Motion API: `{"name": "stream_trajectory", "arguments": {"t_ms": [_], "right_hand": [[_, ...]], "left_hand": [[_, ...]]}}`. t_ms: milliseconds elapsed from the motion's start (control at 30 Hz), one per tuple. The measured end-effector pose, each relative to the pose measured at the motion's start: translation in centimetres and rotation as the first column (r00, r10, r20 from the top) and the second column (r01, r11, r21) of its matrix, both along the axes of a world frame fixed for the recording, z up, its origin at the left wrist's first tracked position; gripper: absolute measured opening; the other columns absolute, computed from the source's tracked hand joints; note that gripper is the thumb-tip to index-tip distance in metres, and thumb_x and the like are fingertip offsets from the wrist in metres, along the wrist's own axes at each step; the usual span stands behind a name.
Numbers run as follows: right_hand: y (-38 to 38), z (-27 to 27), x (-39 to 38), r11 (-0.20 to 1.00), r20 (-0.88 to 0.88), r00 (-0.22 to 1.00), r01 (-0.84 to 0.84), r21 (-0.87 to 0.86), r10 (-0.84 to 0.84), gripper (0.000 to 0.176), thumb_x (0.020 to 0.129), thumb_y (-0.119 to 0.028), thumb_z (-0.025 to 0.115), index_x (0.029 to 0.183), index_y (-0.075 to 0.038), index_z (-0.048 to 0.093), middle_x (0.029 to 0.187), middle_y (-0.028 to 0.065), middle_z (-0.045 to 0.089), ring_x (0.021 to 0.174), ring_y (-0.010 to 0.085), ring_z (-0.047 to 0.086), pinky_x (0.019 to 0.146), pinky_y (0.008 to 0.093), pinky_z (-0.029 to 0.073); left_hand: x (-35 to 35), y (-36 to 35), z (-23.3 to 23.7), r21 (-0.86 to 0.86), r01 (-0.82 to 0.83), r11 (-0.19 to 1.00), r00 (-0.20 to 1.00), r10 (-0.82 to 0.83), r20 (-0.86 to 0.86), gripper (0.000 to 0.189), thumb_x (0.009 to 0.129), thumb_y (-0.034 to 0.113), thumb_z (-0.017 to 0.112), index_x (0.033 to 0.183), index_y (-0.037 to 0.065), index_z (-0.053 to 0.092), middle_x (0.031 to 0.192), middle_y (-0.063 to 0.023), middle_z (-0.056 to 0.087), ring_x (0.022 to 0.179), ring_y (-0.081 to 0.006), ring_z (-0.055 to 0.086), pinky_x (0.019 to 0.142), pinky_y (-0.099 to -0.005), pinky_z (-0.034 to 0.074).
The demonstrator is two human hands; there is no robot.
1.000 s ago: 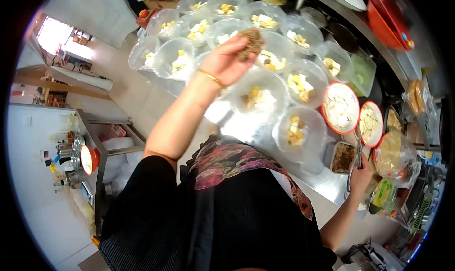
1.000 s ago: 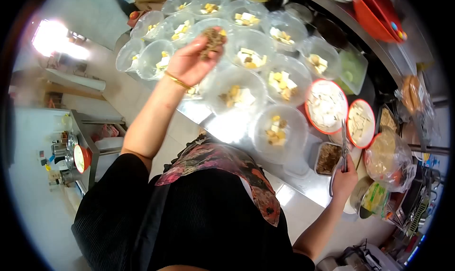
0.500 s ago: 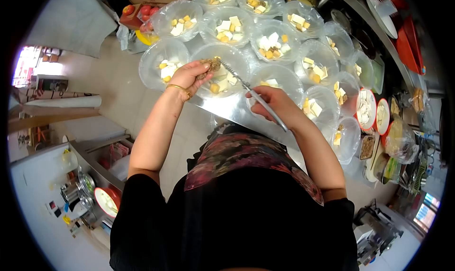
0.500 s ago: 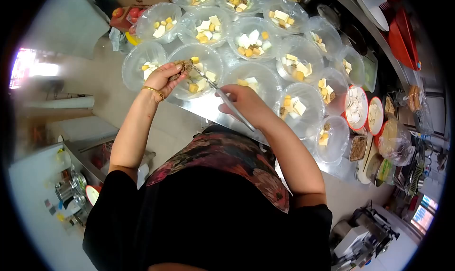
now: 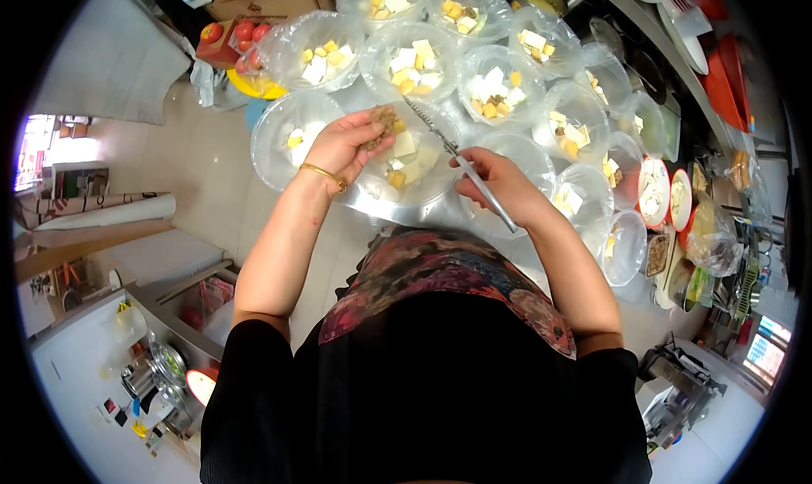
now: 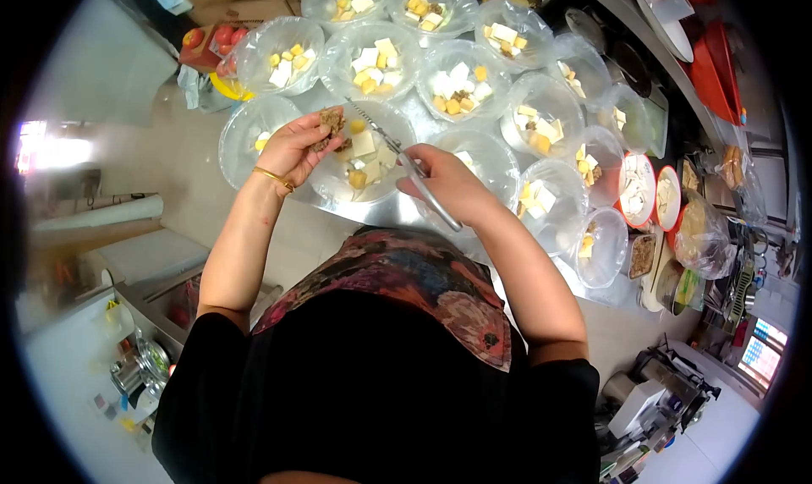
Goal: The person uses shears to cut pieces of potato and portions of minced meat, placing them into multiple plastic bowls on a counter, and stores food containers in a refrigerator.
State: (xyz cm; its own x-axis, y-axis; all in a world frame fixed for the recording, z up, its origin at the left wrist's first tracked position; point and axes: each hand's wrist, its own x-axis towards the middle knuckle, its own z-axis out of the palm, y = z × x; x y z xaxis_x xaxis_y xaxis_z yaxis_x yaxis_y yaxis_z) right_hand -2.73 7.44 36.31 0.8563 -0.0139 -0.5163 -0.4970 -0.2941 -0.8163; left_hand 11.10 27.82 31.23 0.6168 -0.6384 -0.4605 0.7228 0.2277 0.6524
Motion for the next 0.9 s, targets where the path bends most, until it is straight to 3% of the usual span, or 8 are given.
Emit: {"name": "stream_trajectory", "arguments": {"t_ms": [33,167,267,367,567,900], "right_hand": [[-0.1,0.0,0.5,0.998,0.004,1.000,-0.018,-0.059,0.019,0.036,0.079,-0.020,0.063,0.108,-0.001,0.051,0.076,0.0014,0.052,0.066,0.0083,0.048,0.057,0.0218,0.039],[-0.9,1.5,2.8,0.981,-0.026,0.996,-0.084,-0.176,0.081,0.070,0.070,-0.056,0.064,0.108,0.003,0.052,0.092,0.0164,0.059,0.086,0.0253,0.057,0.075,0.0325,0.044],[-1.8,2.0,4.6,0.957,-0.009,0.994,-0.108,-0.268,0.110,0.072,0.069,-0.058,0.064,0.106,0.003,0.053,0.095,0.0184,0.059,0.089,0.0273,0.058,0.076,0.0330,0.044],[-2.5,2.2,5.8,0.952,0.006,0.993,-0.114,-0.284,0.120,0.065,0.074,-0.053,0.063,0.109,0.000,0.051,0.084,0.0129,0.057,0.078,0.0217,0.054,0.069,0.0316,0.042],[-3.0,2.2,7.4,0.898,-0.033,0.990,-0.138,-0.418,0.136,0.067,0.072,-0.056,0.062,0.110,-0.001,0.053,0.093,0.0171,0.059,0.087,0.0278,0.057,0.075,0.0343,0.044],[-2.5,1.4,8.5,0.852,0.070,0.986,-0.094,-0.515,0.151,0.055,0.073,-0.053,0.061,0.080,0.001,0.060,0.076,0.0185,0.060,0.077,0.0329,0.058,0.071,0.0383,0.044]], "left_hand": [[0.5,-0.5,0.2,0.032,0.006,0.999,0.999,-0.008,0.049,0.024,0.083,0.002,0.055,0.105,-0.006,0.052,0.100,-0.0116,0.058,0.088,-0.0193,0.059,0.080,-0.0276,0.050],[2.9,-3.1,1.2,0.093,0.002,0.996,0.976,-0.022,0.217,0.017,0.082,0.000,0.057,0.098,-0.003,0.055,0.087,-0.0098,0.061,0.076,-0.0158,0.061,0.069,-0.0240,0.052],[4.8,-4.7,1.4,0.119,0.036,0.992,0.964,-0.066,0.259,0.013,0.081,0.000,0.059,0.093,-0.002,0.055,0.086,-0.0099,0.061,0.074,-0.0162,0.061,0.068,-0.0249,0.052],[5.9,-5.7,1.7,0.147,0.059,0.987,0.974,-0.089,0.209,0.014,0.081,0.000,0.059,0.094,-0.002,0.055,0.085,-0.0102,0.061,0.072,-0.0166,0.061,0.066,-0.0257,0.052],[7.6,-6.3,1.1,0.186,0.087,0.979,0.970,-0.126,0.209,0.013,0.079,0.002,0.061,0.089,-0.005,0.059,0.081,-0.0118,0.062,0.072,-0.0177,0.060,0.067,-0.0268,0.050],[9.5,-7.0,0.1,0.263,0.176,0.949,0.963,-0.221,0.153,0.008,0.080,0.002,0.059,0.085,-0.005,0.060,0.079,-0.0113,0.062,0.069,-0.0161,0.060,0.062,-0.0248,0.052]]}}
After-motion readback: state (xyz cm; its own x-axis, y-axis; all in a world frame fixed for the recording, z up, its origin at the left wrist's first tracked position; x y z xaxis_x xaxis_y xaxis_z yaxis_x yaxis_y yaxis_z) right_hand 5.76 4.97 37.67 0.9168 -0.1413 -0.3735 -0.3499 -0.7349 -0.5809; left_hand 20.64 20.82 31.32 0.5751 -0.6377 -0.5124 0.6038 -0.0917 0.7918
